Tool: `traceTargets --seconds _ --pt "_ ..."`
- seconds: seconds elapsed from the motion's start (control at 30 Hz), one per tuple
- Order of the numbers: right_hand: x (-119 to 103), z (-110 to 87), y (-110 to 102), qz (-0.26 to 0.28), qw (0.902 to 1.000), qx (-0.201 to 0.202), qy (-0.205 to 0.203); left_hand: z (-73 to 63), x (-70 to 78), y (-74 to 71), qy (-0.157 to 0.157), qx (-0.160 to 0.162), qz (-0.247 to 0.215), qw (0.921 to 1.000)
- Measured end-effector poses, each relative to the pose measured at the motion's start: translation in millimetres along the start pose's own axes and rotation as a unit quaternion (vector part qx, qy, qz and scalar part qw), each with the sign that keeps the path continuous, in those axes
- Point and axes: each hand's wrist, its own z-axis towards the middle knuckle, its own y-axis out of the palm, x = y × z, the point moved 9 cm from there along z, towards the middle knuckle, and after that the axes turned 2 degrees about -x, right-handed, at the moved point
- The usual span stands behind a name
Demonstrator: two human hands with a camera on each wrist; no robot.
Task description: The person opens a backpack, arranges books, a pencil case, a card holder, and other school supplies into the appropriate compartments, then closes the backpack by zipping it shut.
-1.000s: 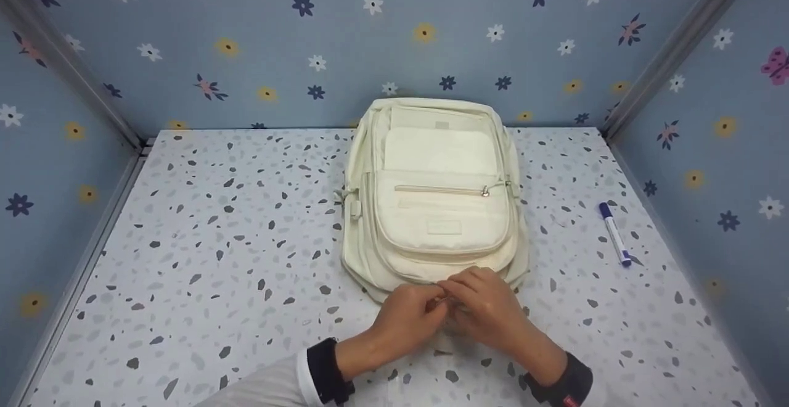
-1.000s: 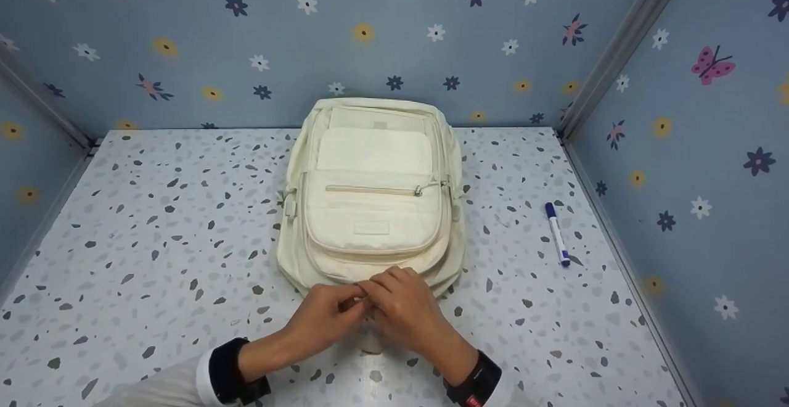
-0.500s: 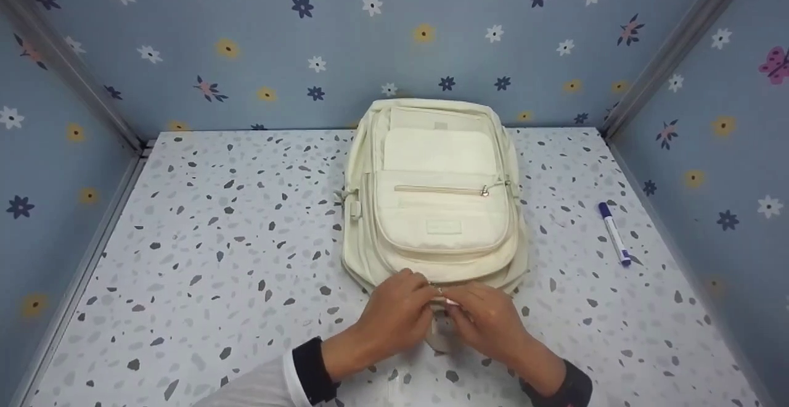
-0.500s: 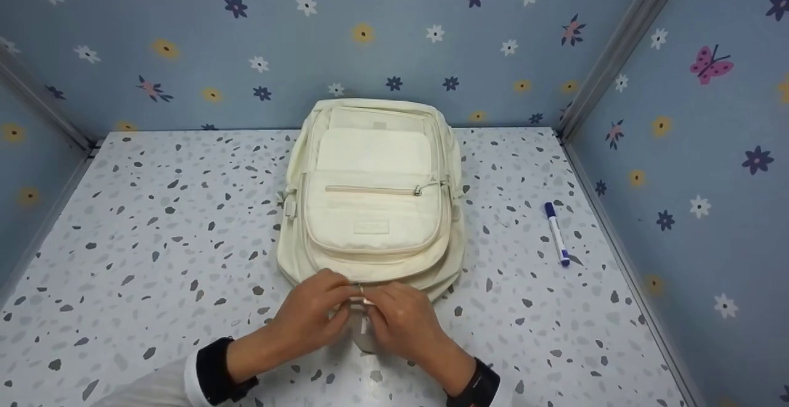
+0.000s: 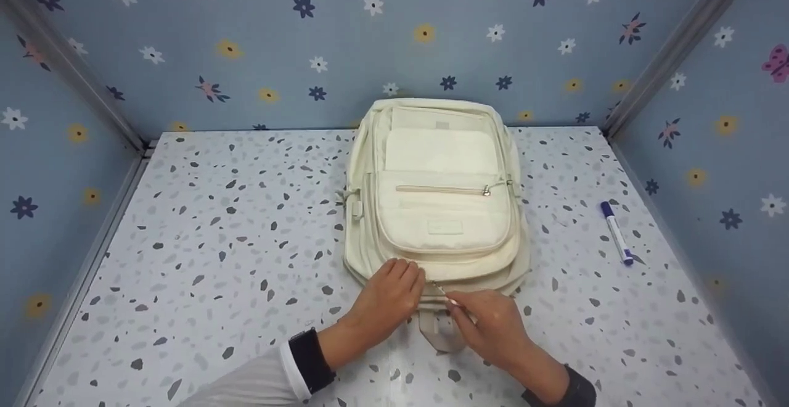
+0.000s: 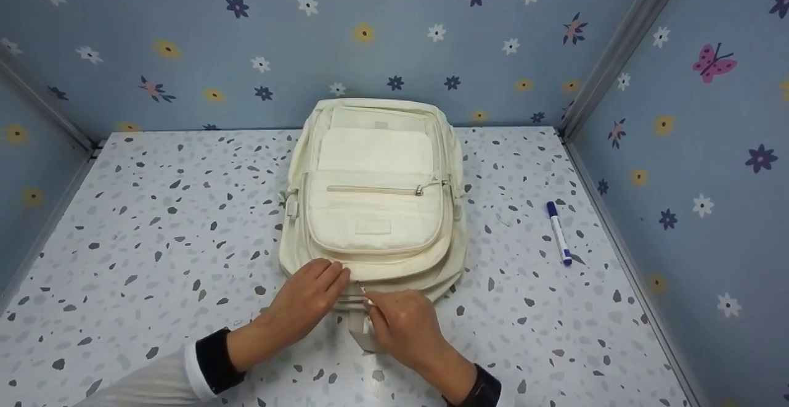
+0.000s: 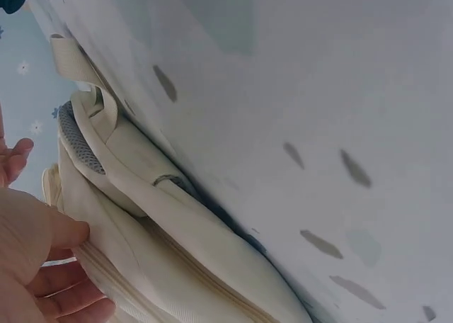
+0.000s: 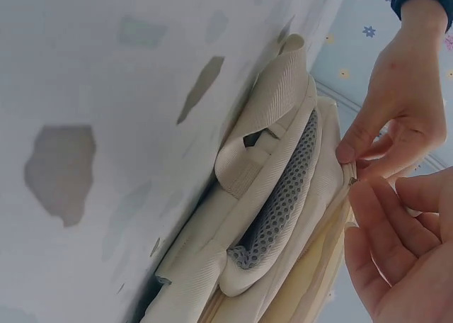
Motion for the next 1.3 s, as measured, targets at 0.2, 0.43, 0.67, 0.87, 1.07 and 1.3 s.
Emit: traceTargets --seconds 0.2,0.43,0.67,0.87,1.07,1.3 --pt "10.8 -5.7 -7.7 -0.011 0.9994 -0.006 0.032 -0.8 -2.1 0.3 -0.003 0.013 -0.012 0.9998" --pt "32.9 -16.2 -24.8 -0.008 0.9973 -0.001 0.073 -0.7 -8.4 -4.4 -0.026 0.028 -0.06 0.9975" --pt "53.9 -24.5 -39.6 -0.031 0.9943 0.004 0.102 -0.5 -12.1 -6.6 -0.033 0.036 -0.085 0.9952" --pt "68.8 -27.9 -52.2 -0.051 0.9923 0.002 0.113 1.0 -13.8 -8.6 -0.035 0.044 -0.086 0.9947" --pt "96.8 -31.2 -65.1 -0.081 0.9853 -0.006 0.15 3.0 -13.8 -7.0 -0.032 0.033 -0.087 0.9951" --pt "138.6 -29.9 -75.8 -0.115 0.9771 -0.008 0.179 4.5 -16.0 -8.4 -0.034 0.033 -0.08 0.9956"
